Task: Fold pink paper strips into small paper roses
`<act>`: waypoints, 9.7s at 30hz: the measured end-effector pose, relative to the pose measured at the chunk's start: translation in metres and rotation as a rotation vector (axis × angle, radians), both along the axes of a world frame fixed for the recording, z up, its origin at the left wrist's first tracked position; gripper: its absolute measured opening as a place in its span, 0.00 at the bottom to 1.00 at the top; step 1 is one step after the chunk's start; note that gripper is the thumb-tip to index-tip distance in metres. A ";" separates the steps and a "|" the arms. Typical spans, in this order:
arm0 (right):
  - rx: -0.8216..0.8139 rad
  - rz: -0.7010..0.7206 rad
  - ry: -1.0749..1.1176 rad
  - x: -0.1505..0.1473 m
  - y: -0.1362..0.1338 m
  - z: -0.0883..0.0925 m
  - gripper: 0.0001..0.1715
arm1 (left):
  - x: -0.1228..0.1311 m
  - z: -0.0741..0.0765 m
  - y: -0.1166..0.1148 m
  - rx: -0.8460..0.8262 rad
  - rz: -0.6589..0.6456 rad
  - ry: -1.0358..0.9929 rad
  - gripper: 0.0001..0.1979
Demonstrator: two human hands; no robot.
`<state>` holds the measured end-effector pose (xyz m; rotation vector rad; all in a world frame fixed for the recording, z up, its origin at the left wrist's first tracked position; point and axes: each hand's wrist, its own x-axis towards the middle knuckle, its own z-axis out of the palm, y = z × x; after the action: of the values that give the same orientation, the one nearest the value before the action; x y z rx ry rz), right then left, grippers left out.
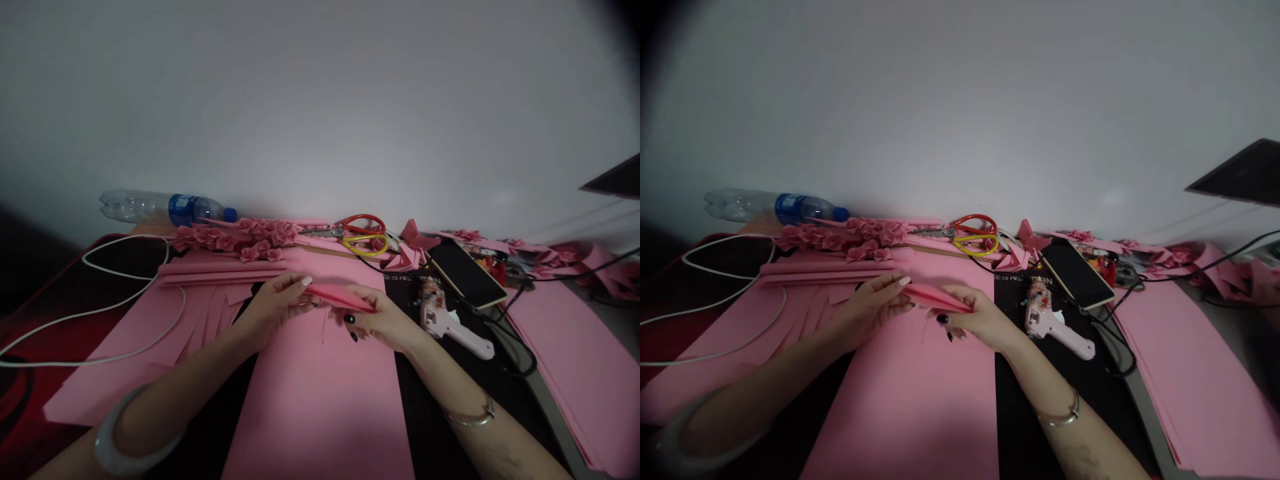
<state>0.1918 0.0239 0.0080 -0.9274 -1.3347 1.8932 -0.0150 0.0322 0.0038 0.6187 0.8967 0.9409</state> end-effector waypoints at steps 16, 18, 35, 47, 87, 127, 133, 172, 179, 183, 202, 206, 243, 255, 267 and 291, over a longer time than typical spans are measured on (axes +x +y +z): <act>-0.112 -0.049 0.129 0.002 0.000 -0.003 0.13 | -0.001 0.002 -0.005 0.292 -0.060 0.335 0.08; -0.106 -0.054 0.147 0.002 0.001 -0.003 0.13 | -0.001 0.003 -0.005 0.286 -0.040 0.336 0.08; 0.167 -0.068 -0.320 -0.010 -0.007 -0.008 0.21 | 0.007 0.005 -0.014 0.426 -0.399 0.222 0.09; 0.274 -0.178 -0.455 -0.014 -0.012 -0.001 0.31 | 0.010 0.005 -0.014 0.299 -0.416 0.308 0.10; 0.312 -0.310 -0.383 -0.012 -0.012 -0.001 0.26 | 0.005 0.007 -0.018 0.308 -0.465 0.269 0.08; 0.679 -0.508 -0.650 -0.014 -0.019 -0.005 0.10 | 0.015 -0.001 -0.024 -0.043 -0.349 0.036 0.11; 0.773 -0.442 -0.680 -0.012 -0.019 -0.009 0.15 | 0.016 -0.002 -0.024 -0.043 -0.352 0.018 0.11; 1.401 0.029 -0.838 -0.010 -0.016 -0.004 0.34 | 0.014 -0.007 -0.021 -0.069 -0.298 -0.084 0.14; 1.272 0.036 -0.724 -0.011 -0.017 -0.002 0.34 | 0.013 -0.003 -0.021 -0.050 -0.320 -0.068 0.14; 0.877 -0.012 -0.463 -0.007 -0.016 0.003 0.31 | 0.009 -0.002 -0.019 0.023 -0.395 -0.008 0.12; 0.102 -0.044 -0.247 -0.011 -0.010 0.004 0.11 | 0.001 0.004 -0.024 0.213 -0.539 0.154 0.21; 0.135 -0.019 -0.299 -0.011 -0.011 0.002 0.14 | 0.002 0.001 -0.022 0.228 -0.516 0.170 0.23; 0.434 -0.401 -0.378 -0.023 -0.025 -0.001 0.09 | 0.008 -0.002 -0.022 0.578 -0.005 0.624 0.06; 0.523 -0.426 -0.466 -0.025 -0.026 0.002 0.09 | 0.008 -0.004 -0.023 0.538 0.004 0.631 0.06; 0.567 -0.417 -0.579 -0.022 -0.025 -0.002 0.13 | 0.007 -0.001 -0.024 0.602 -0.036 0.567 0.05; 0.209 -0.430 -0.118 -0.023 -0.019 -0.008 0.08 | 0.010 -0.008 -0.021 0.373 -0.036 0.235 0.06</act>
<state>0.1686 0.0053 0.0005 -1.1259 -1.2503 1.3664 -0.0055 0.0113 -0.0044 1.0789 0.9195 1.0258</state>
